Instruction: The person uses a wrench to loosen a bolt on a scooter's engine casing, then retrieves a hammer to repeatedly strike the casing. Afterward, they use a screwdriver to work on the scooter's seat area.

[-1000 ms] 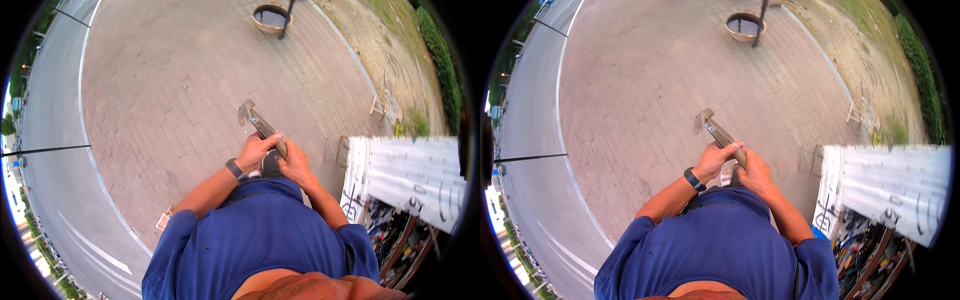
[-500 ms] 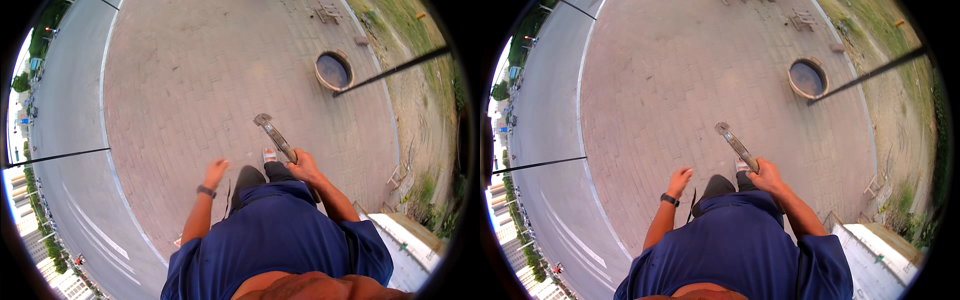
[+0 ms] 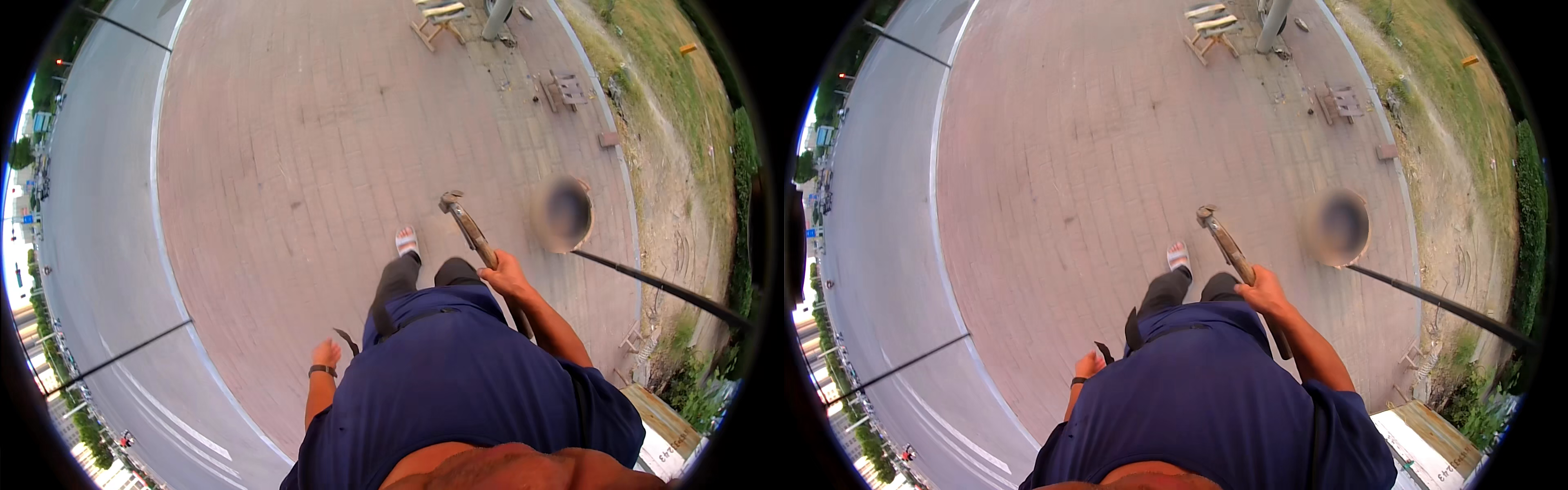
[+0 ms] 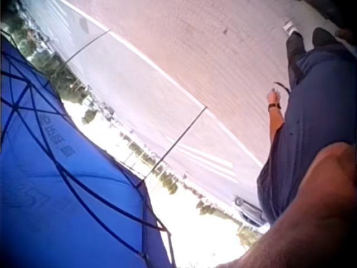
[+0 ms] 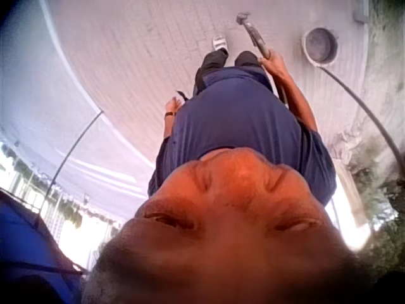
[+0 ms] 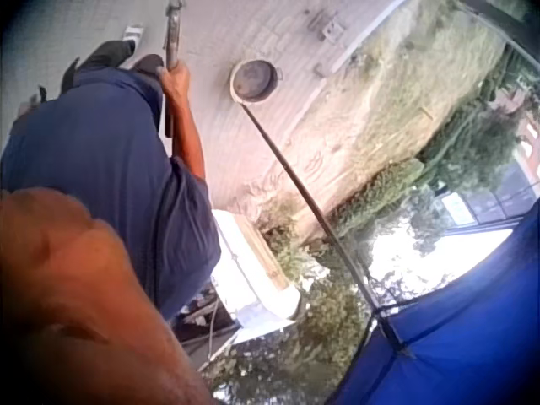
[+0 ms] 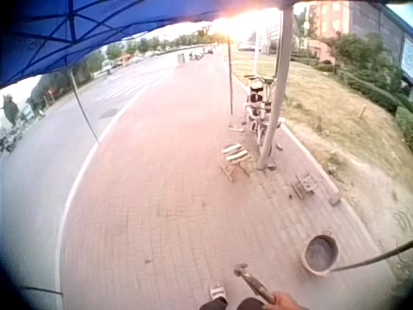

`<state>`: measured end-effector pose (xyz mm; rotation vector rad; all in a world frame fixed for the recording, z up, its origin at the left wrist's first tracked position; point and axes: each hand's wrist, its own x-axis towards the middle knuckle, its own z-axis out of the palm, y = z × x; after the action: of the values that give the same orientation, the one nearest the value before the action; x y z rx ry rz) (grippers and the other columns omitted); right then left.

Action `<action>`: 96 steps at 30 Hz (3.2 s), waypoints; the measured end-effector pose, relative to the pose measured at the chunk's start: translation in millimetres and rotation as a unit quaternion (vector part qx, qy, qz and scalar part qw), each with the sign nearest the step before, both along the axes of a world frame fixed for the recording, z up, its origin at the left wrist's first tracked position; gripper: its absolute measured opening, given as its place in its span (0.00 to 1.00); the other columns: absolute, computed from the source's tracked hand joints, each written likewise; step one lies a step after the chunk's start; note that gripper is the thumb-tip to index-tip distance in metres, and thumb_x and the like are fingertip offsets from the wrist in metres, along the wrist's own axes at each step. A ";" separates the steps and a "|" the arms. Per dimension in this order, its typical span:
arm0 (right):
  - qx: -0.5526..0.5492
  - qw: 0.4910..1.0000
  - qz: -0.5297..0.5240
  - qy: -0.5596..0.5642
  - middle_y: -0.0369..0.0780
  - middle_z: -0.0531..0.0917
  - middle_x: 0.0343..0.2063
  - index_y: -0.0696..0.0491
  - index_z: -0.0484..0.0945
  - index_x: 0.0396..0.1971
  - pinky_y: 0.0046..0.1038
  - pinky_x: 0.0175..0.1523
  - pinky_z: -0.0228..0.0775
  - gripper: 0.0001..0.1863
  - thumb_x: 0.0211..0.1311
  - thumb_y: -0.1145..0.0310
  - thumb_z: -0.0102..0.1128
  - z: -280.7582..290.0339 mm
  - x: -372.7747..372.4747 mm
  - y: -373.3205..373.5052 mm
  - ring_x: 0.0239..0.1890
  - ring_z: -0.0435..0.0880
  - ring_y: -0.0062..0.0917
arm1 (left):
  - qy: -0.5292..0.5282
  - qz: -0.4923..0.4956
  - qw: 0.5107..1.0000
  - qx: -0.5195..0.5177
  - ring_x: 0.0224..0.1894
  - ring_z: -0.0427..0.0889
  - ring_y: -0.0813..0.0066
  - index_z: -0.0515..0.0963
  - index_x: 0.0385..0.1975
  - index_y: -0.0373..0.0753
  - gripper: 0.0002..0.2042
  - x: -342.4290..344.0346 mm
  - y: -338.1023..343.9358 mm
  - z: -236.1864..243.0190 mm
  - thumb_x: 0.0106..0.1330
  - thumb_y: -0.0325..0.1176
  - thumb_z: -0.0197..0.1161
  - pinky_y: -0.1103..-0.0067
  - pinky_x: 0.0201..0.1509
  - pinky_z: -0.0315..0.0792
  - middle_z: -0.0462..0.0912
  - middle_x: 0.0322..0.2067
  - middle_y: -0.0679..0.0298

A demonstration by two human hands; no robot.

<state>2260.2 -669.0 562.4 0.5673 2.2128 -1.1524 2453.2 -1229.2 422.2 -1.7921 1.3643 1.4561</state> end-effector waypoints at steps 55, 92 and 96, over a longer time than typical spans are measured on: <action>-0.152 0.792 -0.587 -0.072 0.37 0.76 0.17 0.57 0.74 0.30 0.29 0.20 0.66 0.12 0.58 0.69 0.70 -150.1 -1761.3 337.0 0.15 0.75 0.21 | 0.201 -0.728 0.650 0.083 0.57 0.83 0.65 0.73 0.62 0.26 0.26 -2415.0 677.8 42.1 0.73 0.41 0.64 0.73 0.61 0.76 0.84 0.55 0.53; -0.084 0.484 -0.855 0.166 0.32 0.76 0.23 0.60 0.76 0.46 0.21 0.26 0.66 0.16 0.63 0.70 0.67 -512.0 -2011.5 481.4 0.20 0.73 0.14 | 0.120 -0.841 0.354 0.390 0.43 0.81 0.69 0.79 0.51 0.29 0.25 -2437.8 1239.0 -557.9 0.62 0.43 0.75 0.71 0.48 0.75 0.85 0.43 0.57; -0.021 0.513 -0.835 0.198 0.32 0.75 0.23 0.60 0.76 0.49 0.20 0.26 0.66 0.17 0.64 0.69 0.67 -515.4 -1990.8 477.2 0.20 0.73 0.14 | 0.146 -0.810 0.388 0.415 0.45 0.83 0.74 0.79 0.46 0.36 0.15 -2405.2 1232.7 -570.3 0.68 0.38 0.70 0.73 0.53 0.77 0.84 0.40 0.67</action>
<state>269.3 -191.8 47.0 2.9826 1.2457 -2.1908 47.9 3.4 -148.1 0.7098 1.1806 0.7108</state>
